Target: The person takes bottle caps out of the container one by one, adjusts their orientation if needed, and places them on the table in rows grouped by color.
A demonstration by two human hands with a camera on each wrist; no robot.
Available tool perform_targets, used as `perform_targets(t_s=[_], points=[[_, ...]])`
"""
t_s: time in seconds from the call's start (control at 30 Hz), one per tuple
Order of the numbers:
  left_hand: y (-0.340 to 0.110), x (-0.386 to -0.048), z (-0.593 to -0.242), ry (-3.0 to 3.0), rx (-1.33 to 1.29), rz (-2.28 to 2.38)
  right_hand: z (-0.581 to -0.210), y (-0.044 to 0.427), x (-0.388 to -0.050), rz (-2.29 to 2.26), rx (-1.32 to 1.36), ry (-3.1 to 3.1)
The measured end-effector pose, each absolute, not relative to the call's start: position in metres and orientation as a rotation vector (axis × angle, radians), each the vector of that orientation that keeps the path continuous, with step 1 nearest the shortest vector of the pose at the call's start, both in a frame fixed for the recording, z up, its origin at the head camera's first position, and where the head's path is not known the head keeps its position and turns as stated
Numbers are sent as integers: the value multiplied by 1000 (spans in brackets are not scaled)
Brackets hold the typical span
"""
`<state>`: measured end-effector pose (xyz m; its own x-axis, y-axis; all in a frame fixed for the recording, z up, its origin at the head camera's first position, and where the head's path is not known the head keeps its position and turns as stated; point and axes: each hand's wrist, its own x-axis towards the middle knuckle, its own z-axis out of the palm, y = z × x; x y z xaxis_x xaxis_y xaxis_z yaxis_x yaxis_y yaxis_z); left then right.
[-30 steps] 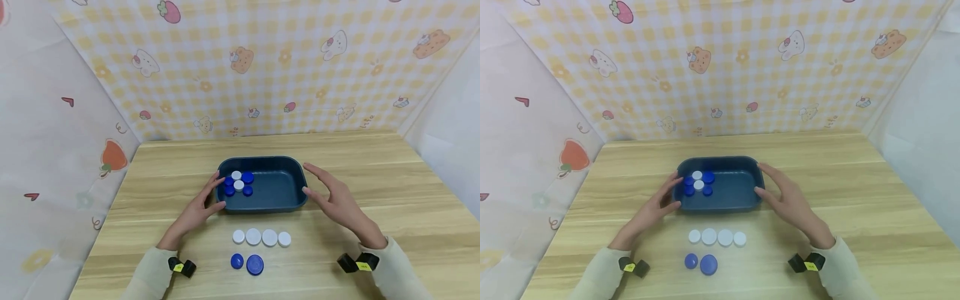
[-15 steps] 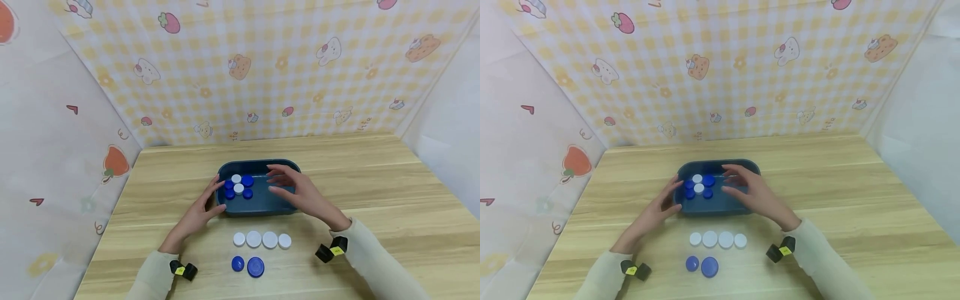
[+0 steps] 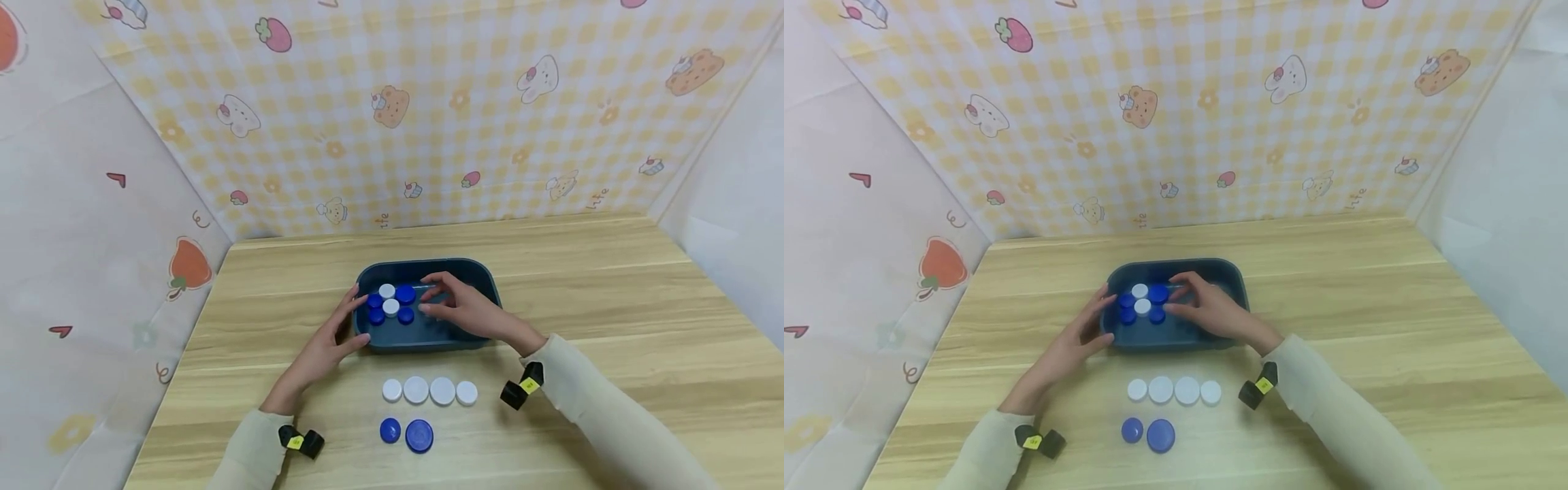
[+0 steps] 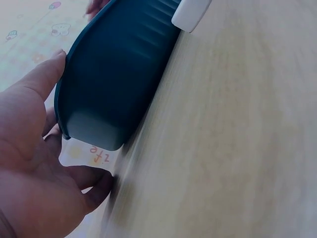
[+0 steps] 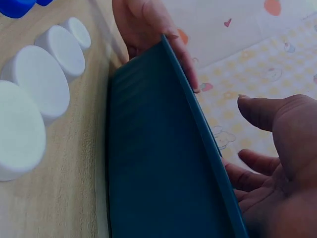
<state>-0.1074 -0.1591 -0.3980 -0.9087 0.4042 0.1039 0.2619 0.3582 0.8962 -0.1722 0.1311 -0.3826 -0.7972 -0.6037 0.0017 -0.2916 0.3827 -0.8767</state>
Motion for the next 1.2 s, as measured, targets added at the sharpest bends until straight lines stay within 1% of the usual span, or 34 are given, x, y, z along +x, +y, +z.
perform_targets(t_s=[0.47, 0.7, 0.9, 1.2], points=[[-160, -104, -397, 2468, 599, 1599, -393, 115, -184, -1310, -633, 2111], [-170, -118, -432, 2495, 626, 1605, -397, 108, -190, -1233, -647, 2130], [-169, -118, -431, 2511, 633, 1589, -400, 101, -192, -1154, -669, 2203], [-167, -118, -430, 2506, 628, 1599, -406, 90, -191, -1094, -624, 2325]])
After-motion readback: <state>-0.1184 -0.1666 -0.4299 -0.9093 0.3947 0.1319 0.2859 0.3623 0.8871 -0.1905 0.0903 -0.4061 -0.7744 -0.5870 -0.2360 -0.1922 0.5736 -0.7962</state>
